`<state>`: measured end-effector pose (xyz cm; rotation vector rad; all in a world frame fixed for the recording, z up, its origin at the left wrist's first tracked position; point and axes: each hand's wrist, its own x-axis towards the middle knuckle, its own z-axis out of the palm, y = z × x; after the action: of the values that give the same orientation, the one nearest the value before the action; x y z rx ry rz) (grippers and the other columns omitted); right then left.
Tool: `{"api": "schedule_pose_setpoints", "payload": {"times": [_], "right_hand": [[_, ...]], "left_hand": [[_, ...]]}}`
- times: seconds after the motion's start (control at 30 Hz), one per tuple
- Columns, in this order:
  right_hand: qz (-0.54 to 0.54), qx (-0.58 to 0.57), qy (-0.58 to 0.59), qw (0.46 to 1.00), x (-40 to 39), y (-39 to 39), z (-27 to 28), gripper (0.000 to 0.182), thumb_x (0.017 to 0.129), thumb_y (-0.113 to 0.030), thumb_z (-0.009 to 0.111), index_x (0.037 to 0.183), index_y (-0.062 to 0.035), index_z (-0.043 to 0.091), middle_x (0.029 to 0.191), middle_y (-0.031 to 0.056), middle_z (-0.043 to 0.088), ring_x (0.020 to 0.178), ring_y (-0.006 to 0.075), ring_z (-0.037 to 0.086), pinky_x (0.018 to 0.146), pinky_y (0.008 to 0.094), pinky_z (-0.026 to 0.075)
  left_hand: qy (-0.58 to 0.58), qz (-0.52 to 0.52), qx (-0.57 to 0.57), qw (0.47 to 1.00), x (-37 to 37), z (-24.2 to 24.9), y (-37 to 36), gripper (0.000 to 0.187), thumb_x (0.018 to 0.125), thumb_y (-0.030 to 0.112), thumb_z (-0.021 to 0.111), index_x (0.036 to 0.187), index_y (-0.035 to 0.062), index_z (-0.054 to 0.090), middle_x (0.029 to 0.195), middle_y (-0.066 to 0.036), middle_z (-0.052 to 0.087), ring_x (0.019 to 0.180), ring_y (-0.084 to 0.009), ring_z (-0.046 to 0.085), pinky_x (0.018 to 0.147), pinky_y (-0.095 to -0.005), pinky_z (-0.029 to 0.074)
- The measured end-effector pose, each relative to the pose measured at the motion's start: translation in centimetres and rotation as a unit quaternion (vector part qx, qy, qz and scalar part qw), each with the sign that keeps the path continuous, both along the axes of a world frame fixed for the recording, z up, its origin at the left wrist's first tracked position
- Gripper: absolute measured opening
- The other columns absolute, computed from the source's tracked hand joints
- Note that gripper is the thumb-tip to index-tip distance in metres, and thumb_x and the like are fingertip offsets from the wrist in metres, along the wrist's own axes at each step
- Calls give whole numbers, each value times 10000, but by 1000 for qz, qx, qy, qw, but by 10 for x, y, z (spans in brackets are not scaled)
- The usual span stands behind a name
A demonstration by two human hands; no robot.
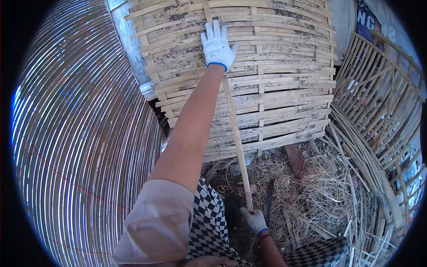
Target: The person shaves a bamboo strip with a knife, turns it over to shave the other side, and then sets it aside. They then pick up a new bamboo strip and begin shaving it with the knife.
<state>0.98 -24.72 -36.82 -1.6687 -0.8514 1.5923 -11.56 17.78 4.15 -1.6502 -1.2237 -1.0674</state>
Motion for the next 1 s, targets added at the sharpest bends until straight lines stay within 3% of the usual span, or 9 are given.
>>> {"api": "schedule_pose_setpoints", "payload": {"times": [0.07,0.27,0.37,0.4,0.5,0.6,0.7,0.83,1.0], "right_hand": [[-9,4,7,1000,0,0,-4,406,967,-373,733,731,-57,633,587,-2,579,456,108,529,429,285,384],[-5,14,40,999,-10,-5,-14,416,950,-400,747,710,-83,623,570,-2,580,424,116,526,405,291,374],[-2,7,26,1000,-17,-8,-4,451,947,-419,746,682,-76,620,567,14,592,430,129,545,412,297,391],[0,10,13,1000,-17,-8,-1,463,946,-425,746,674,-72,619,567,20,595,431,132,550,414,298,396],[11,-5,21,1000,-14,-8,3,455,932,-409,753,717,-20,656,576,32,595,451,131,551,435,308,411],[9,11,8,1000,-13,-5,1,466,931,-411,750,716,-9,655,573,46,602,442,143,561,430,313,420],[19,-12,-1,1000,-12,-5,12,469,932,-409,747,713,-4,656,582,52,611,438,147,566,430,314,426],[11,-2,2,1000,-9,2,-4,476,927,-419,751,712,-4,663,587,54,618,462,144,580,449,317,439],[-10,-5,-7,1000,4,14,-15,462,925,-423,755,737,-7,685,602,35,629,526,128,606,504,311,461]], "left_hand": [[1,6,0,1000,2,1,-4,810,869,482,711,1519,68,463,1649,-194,310,1528,-440,240,1227,-595,237],[44,25,0,999,-3,-25,-24,828,888,557,662,1522,61,464,1657,-194,306,1542,-430,213,1222,-582,237],[70,48,138,987,0,-25,-62,637,972,540,588,1393,62,567,1429,-209,569,1339,-349,537,1073,-524,458],[5,-21,-135,991,0,-16,-69,914,920,521,625,1620,39,288,1725,-188,124,1586,-419,58,1269,-571,90],[5,-18,-147,989,3,-19,-79,904,920,511,632,1610,28,306,1715,-192,165,1585,-412,91,1266,-566,123],[68,36,51,996,3,-49,-80,666,957,468,625,1432,14,519,1512,-223,495,1414,-380,450,1145,-545,376],[58,1,-85,995,3,-66,-96,848,886,582,656,1517,48,469,1650,-196,319,1544,-430,204,1223,-584,232],[52,11,-67,996,5,-83,-75,846,885,589,654,1499,33,486,1646,-201,319,1542,-445,189,1208,-599,255],[27,5,-62,998,17,-90,-55,752,874,499,700,1447,47,520,1626,-186,327,1528,-456,198,1193,-610,277]]}}
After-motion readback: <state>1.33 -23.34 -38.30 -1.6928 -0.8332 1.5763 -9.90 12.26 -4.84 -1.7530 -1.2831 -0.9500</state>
